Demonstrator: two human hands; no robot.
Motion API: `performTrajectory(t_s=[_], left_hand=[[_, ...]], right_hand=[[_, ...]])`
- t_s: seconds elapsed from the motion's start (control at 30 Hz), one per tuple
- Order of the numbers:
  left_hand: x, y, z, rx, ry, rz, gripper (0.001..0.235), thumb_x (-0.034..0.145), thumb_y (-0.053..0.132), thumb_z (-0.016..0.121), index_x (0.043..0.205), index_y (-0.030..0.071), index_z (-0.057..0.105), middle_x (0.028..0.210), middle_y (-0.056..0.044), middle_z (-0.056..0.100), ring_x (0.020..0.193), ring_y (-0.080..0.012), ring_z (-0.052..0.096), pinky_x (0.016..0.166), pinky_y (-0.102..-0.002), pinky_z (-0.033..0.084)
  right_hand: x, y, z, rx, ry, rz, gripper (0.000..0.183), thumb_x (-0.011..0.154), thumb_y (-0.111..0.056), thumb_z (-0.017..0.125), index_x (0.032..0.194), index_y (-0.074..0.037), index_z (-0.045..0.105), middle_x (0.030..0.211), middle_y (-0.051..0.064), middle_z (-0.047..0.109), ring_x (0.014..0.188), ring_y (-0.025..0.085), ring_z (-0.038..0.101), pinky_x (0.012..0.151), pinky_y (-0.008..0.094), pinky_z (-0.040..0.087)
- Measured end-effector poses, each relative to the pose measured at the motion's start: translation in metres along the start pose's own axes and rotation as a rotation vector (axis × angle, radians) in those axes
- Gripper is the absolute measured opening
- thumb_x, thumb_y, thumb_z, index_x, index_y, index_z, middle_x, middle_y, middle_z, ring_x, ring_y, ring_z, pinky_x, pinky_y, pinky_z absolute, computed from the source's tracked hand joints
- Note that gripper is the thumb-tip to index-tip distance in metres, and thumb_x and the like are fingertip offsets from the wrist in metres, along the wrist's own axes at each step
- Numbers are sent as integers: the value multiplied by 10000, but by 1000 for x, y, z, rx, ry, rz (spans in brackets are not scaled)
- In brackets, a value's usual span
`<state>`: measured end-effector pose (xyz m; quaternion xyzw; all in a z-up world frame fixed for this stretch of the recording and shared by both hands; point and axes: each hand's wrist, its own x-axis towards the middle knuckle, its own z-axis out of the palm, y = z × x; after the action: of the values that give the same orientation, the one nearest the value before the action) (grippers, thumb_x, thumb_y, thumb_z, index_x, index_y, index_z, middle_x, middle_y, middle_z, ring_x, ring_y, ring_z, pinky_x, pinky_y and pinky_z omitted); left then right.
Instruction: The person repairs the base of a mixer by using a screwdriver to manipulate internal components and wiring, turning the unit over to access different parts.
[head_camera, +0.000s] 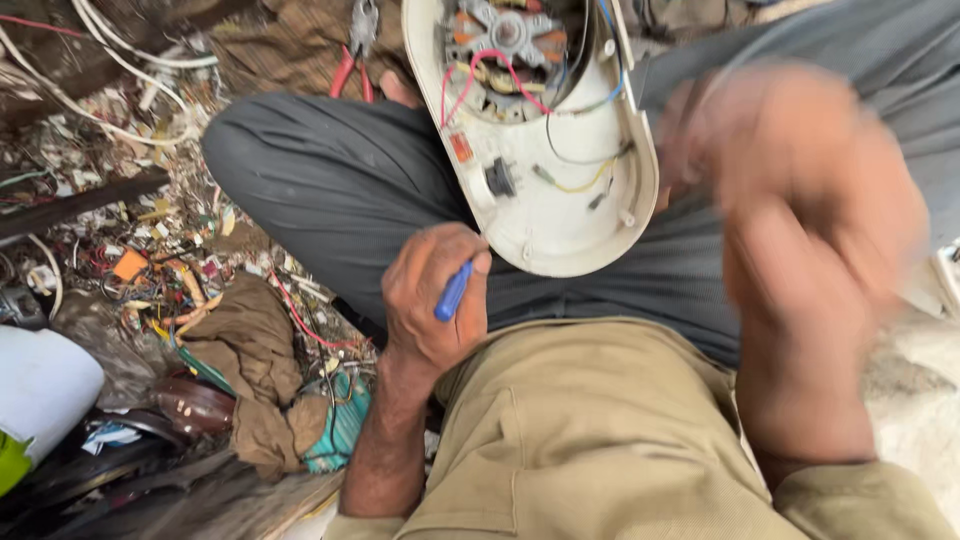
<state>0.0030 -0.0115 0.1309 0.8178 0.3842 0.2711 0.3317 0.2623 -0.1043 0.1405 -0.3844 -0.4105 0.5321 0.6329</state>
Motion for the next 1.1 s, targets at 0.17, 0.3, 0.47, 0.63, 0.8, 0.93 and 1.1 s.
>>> performTrajectory(t_s=[0.17,0.3,0.47,0.63,0.8,0.93,1.1], left_hand=[[7,1,9,64,-87,-5,176,939,-11,692,1093,6,607,1024,-174,653,945,-382,675,825,-468,559],[9,-2,18,118,-122,7,185,972,-23,701,1110,21,586,1063,-160,649,988,-383,671,873,-474,562],[9,5,18,183,-190,24,240,922,-62,720,1110,14,591,1055,-161,647,962,-373,668,839,-465,559],[14,4,14,131,-194,65,273,917,-79,732,1137,13,599,1059,-137,660,945,-328,681,783,-409,567],[21,7,11,222,-311,117,301,839,-67,744,1095,18,610,1064,-149,667,926,-331,671,786,-428,558],[27,7,7,219,-338,165,307,799,-58,735,1070,23,617,1068,-135,673,939,-312,672,802,-420,558],[31,7,3,243,-364,171,301,795,-34,749,1061,38,630,1067,-112,678,956,-307,657,827,-432,541]], right_hand=[[36,77,-26,-545,305,163,696,979,-278,753,1451,60,368,1323,117,490,1199,176,534,1012,321,508],[24,108,-34,-153,194,321,546,1145,-312,629,1553,2,447,1447,86,603,1369,148,539,1230,313,407],[21,117,-41,91,193,297,525,1162,-279,614,1548,31,436,1420,107,596,1335,157,536,1206,314,404],[19,121,-39,28,187,268,540,1162,-261,610,1548,47,390,1478,136,592,1401,181,551,1241,338,424],[18,117,-43,3,176,304,539,1147,-283,583,1530,49,401,1402,152,641,1334,180,607,1184,336,470],[22,118,-40,-20,177,279,538,1149,-292,580,1526,49,403,1392,172,643,1331,193,607,1183,344,470],[20,119,-43,-68,167,273,546,1152,-311,579,1526,47,404,1393,203,645,1341,211,617,1186,356,482]])
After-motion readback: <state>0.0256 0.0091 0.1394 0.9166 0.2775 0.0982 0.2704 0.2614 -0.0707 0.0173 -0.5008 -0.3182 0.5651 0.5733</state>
